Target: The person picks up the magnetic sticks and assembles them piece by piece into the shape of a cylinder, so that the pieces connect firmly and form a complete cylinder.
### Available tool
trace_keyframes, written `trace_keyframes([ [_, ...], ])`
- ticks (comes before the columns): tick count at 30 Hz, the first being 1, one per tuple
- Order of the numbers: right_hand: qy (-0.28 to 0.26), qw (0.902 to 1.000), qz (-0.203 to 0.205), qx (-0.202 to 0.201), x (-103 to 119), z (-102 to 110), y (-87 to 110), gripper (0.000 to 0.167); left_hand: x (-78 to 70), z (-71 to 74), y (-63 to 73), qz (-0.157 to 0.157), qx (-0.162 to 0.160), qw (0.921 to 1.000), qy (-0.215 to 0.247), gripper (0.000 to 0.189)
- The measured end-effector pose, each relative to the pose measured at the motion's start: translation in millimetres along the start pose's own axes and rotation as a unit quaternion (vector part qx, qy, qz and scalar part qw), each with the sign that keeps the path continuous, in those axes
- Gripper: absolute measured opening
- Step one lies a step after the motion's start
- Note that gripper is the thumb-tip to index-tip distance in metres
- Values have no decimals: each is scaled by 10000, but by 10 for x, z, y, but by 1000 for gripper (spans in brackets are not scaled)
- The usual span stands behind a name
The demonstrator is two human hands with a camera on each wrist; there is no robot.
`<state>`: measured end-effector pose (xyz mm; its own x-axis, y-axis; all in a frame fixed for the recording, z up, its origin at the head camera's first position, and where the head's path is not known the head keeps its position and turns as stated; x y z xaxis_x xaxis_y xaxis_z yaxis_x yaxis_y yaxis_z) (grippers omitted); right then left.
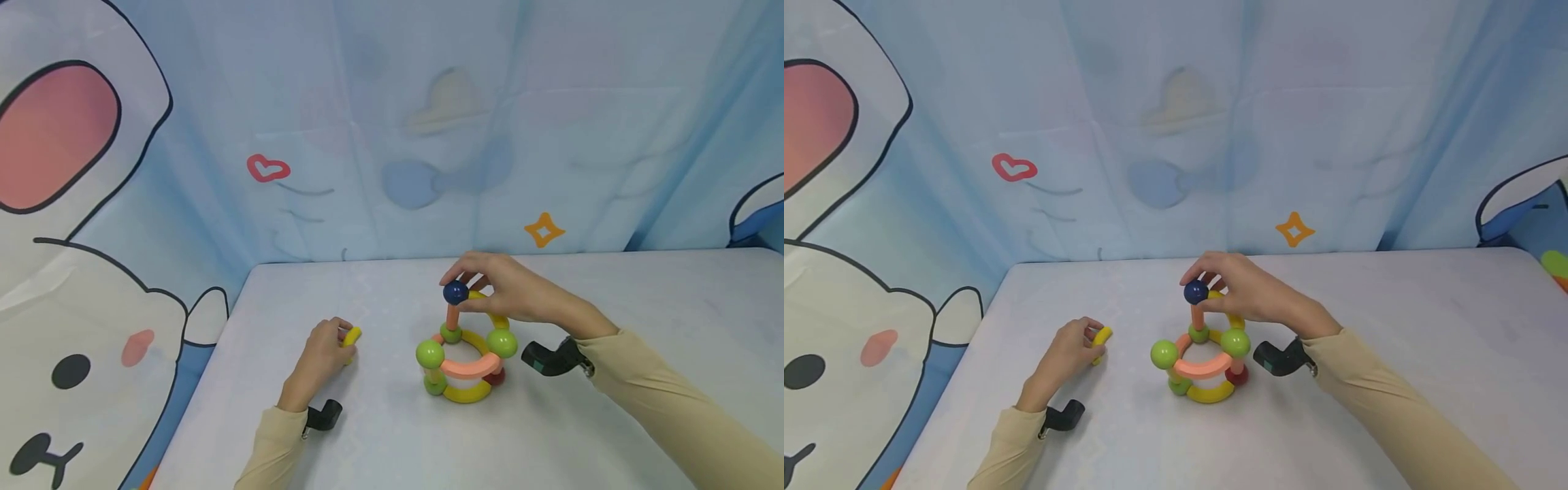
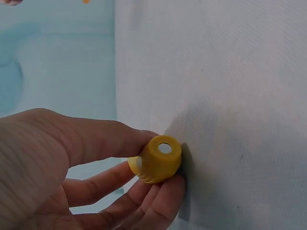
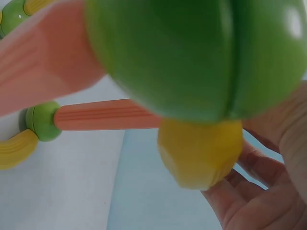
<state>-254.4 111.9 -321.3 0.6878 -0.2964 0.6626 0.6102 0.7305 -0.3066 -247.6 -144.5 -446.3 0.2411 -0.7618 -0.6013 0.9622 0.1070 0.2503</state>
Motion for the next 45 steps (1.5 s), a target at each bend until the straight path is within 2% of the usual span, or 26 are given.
trace_keyframes([
  [8, 328, 9992, 190, 131, 54, 18, 12, 34, -81, -13, 29, -166, 60, 9998, -25, 31],
  [12, 324, 9989, 288, 201, 77, 9, 21, 35, -119, -17, 35, -252, 77, 9997, -17, 31],
  [18, 414, 9977, 361, 407, 92, -12, 26, 35, -223, -32, 71, -236, 233, 9994, 138, 32],
  [22, 451, 9966, 385, 578, 106, -30, 16, 36, -359, -19, 107, -340, 307, 9987, 207, 34],
  [26, 526, 9961, 359, 615, 103, -34, 12, 37, -478, -30, 152, -326, 579, 9970, 401, 34],
  [29, 572, 9963, 324, 546, 94, -31, 12, 38, -583, -18, 190, -409, 689, 9954, 516, 34],
  [31, 548, 9970, 285, 464, 81, -29, 13, 39, -682, 10, 222, -584, 687, 9943, 573, 34],
  [37, 172, 9996, 61, 226, 42, -30, 19, 40, -995, 79, 291, -956, 769, 9883, 904, 37],
  [41, 74, 9999, 35, 139, 34, -39, 12, 37, -1141, 56, 306, -1056, 963, 9837, 1088, 38],
  [45, 124, 9999, 58, 94, 29, -48, 1, 34, -1236, 0, 326, -1128, 1137, 9815, 1044, 37],
])
Point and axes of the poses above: each hand's wrist, its own y-axis away from the middle knuckle, its own z-axis out of the back of the hand, x = y × z, the point moved 10 cm from there along -y, towards the middle knuckle, and after that the axes turned 14 degrees about z, right-handed, at the moved point
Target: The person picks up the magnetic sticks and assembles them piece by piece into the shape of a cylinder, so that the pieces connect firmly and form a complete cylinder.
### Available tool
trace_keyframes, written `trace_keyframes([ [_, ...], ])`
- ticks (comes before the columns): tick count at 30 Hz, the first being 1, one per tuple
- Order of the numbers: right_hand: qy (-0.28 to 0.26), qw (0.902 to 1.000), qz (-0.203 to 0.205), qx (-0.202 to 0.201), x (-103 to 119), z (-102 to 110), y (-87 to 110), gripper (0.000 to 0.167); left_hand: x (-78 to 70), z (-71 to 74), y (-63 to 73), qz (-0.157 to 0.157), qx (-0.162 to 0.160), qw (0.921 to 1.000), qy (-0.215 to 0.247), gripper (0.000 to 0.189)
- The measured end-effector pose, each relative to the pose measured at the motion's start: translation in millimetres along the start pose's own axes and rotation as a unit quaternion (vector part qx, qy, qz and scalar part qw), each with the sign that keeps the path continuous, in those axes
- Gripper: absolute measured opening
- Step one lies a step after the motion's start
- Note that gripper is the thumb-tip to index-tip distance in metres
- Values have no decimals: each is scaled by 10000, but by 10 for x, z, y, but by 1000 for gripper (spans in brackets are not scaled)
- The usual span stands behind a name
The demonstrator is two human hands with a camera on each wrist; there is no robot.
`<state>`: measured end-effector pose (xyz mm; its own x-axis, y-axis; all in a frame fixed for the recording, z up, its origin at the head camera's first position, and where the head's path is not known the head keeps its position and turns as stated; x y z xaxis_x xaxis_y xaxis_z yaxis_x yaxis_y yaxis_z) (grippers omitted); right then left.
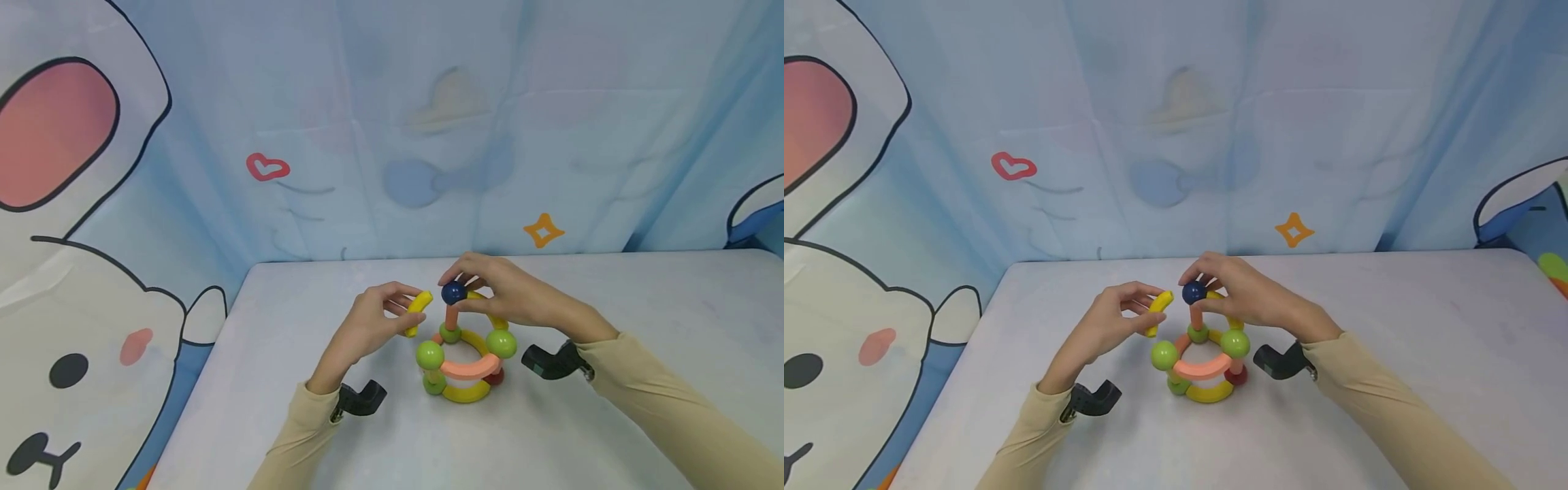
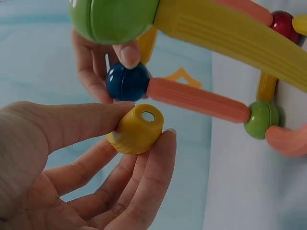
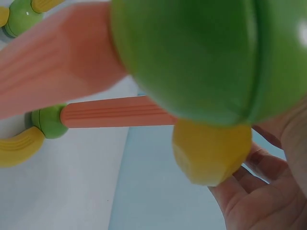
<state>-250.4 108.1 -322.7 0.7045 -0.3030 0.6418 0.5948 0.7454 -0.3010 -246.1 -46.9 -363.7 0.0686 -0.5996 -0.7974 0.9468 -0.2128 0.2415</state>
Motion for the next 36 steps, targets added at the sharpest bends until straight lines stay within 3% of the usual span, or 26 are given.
trace_keyframes([
  [11, -70, 9999, 78, -44, 26, -21, -16, 33, -36, -68, -26, 101, 264, 9995, 136, 34],
  [17, 302, 9994, -18, -191, 122, 49, 10, 34, 28, -130, -51, 187, 782, 9912, 1048, 35],
  [21, 647, 9971, 194, -354, 397, 82, 33, 31, 83, -147, -51, 282, 1041, 9835, 1454, 36],
  [25, 733, 9945, 727, -167, 767, -90, 63, 26, 108, -118, -37, 233, 1170, 9806, 1553, 35],
  [28, 799, 9927, 896, 135, 929, -294, 102, 27, 113, -104, -40, 171, 1243, 9801, 1539, 35],
  [31, 900, 9909, 964, 266, 975, -451, 124, 29, 113, -106, -43, 139, 1326, 9786, 1566, 36],
  [36, 893, 9905, 1048, 48, 940, -559, 110, 31, 107, -105, -28, 130, 1434, 9750, 1692, 37],
])
Point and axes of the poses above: each hand's wrist, its own y-axis away from the middle knuckle, its own z-axis out of the back of the hand, x = y × z, the point moved 10 cm from there along -y, towards the middle knuckle, and after that the axes turned 14 degrees about z, right-handed, at the moved point
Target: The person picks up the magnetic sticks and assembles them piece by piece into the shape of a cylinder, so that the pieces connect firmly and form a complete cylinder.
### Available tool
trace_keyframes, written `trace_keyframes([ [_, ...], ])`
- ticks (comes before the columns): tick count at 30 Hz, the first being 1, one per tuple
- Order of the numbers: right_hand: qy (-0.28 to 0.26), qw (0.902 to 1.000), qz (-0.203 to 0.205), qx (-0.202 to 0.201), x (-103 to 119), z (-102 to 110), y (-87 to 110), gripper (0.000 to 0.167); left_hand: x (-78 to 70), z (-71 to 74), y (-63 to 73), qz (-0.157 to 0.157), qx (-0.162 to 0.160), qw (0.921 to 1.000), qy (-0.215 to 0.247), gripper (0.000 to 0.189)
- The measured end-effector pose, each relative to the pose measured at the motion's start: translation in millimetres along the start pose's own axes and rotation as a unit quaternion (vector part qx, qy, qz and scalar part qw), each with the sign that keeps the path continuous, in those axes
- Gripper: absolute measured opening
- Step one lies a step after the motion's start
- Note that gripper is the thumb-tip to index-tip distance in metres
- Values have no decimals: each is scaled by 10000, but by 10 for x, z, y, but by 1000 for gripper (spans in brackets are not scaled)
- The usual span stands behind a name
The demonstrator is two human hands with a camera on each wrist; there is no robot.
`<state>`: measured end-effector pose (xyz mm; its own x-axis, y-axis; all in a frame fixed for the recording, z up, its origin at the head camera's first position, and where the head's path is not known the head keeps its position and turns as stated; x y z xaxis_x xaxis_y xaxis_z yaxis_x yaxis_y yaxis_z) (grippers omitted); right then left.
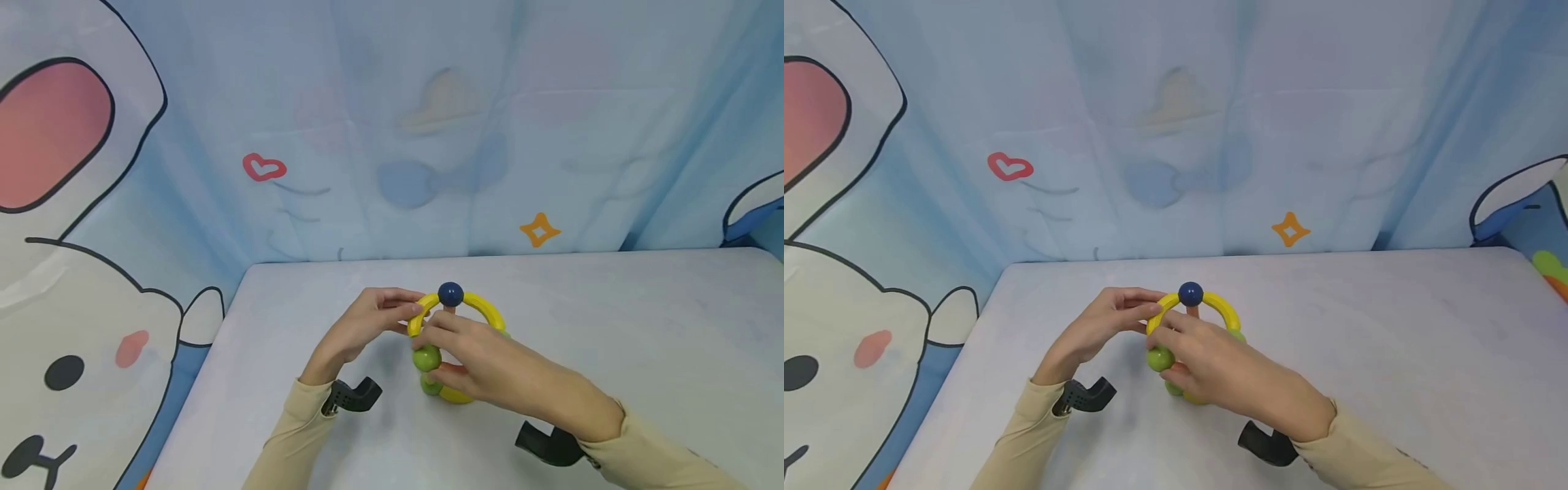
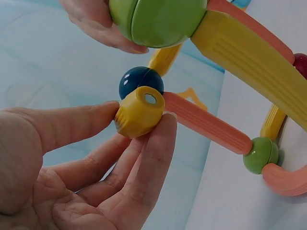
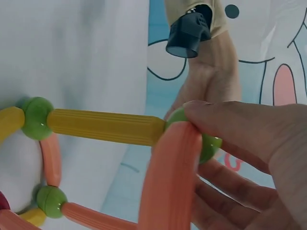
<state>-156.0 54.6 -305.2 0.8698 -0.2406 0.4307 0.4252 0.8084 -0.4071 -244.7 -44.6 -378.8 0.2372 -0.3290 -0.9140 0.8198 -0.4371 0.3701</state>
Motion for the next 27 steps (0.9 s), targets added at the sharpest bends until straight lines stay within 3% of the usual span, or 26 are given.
trace_keyframes([
  [5, -18, 9999, -89, -116, -29, -32, 9, 32, -3, -18, 2, 20, 31, 10000, 59, 38],
  [11, 185, 9997, 117, -143, 12, -44, -18, 32, 13, 3, -1, 41, 10, 9999, 93, 38],
  [20, 558, 9981, 248, 74, 68, -50, -61, 32, 19, 13, -6, 125, -33, 9999, 58, 37],
  [27, 196, 9997, 83, -103, 29, -47, -40, 32, 8, 3, 19, 144, -25, 9999, 82, 38],
])
Point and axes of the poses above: each hand's wrist, its own y-axis away from the middle knuckle, its own z-axis out of the back of the hand, x = y × z, the point moved 10 cm from there along -y, towards the middle knuckle, and after that the axes turned 14 degrees about z, right-handed, at the moved point
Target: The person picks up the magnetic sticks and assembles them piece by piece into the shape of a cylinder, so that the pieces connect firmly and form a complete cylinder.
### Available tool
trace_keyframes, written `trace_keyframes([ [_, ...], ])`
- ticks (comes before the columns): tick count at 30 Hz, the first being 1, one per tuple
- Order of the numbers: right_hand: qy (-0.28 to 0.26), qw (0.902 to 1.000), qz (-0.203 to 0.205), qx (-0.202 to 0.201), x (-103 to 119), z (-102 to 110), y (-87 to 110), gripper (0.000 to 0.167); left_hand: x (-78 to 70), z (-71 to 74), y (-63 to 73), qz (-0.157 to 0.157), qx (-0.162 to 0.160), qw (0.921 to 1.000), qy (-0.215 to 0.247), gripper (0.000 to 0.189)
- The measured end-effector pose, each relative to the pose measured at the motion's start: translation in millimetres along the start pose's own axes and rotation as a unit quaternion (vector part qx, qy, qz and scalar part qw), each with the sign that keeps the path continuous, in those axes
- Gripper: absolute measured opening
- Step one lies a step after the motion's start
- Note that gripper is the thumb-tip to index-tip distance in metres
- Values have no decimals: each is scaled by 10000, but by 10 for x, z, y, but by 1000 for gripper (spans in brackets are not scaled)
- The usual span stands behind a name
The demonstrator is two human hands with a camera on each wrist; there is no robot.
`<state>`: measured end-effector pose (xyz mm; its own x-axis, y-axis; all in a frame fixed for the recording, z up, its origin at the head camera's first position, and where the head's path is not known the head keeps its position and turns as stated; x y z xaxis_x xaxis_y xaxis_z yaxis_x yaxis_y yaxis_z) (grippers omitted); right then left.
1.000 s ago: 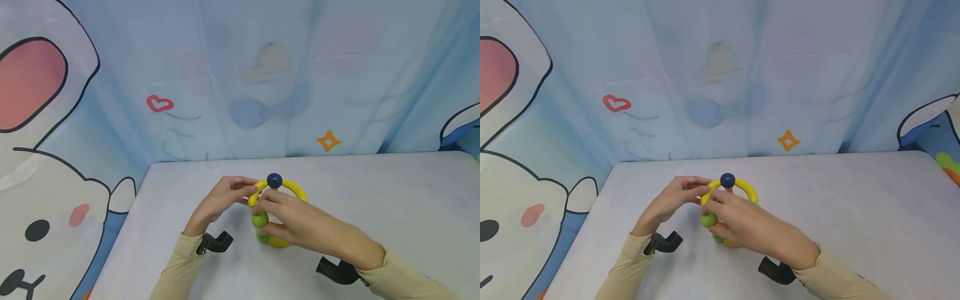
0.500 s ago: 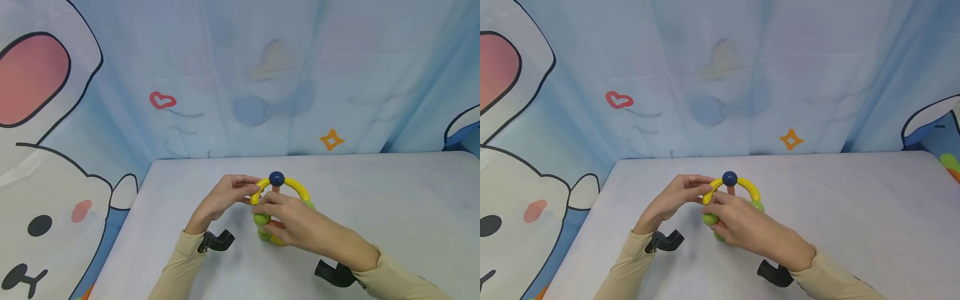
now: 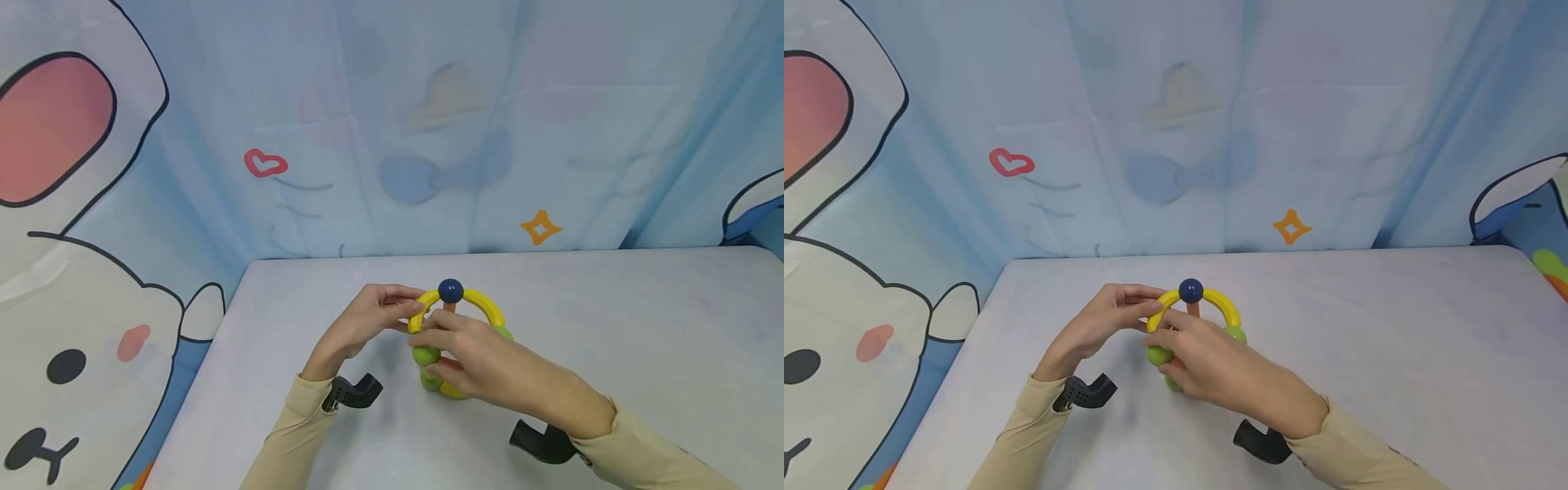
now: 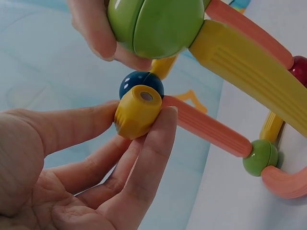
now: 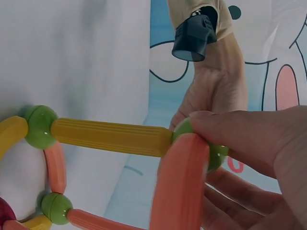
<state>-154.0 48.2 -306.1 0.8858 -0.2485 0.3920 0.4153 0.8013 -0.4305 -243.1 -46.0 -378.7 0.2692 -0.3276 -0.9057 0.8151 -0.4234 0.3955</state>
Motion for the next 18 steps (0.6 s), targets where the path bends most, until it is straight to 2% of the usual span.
trace_keyframes([
  [4, -174, 9992, -93, -338, -34, 14, 27, 33, -3, -7, 9, 3, 40, 10000, 58, 38],
  [8, -86, 9980, 45, -619, -18, 39, 29, 34, -6, -5, 13, 3, 42, 9999, 105, 38],
  [18, 166, 9954, 272, -905, 9, 76, 12, 34, 1, -13, 13, 41, 39, 9998, 215, 39],
])
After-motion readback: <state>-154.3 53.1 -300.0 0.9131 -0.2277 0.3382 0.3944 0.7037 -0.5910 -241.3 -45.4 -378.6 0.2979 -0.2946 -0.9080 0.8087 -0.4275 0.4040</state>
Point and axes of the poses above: each hand's wrist, its own y-axis away from the middle knuckle, its own z-axis out of the back of the hand, x = y × z, the point moved 10 cm from there along -y, towards the middle knuckle, and after that the axes turned 14 degrees about z, right-handed, at the moved point
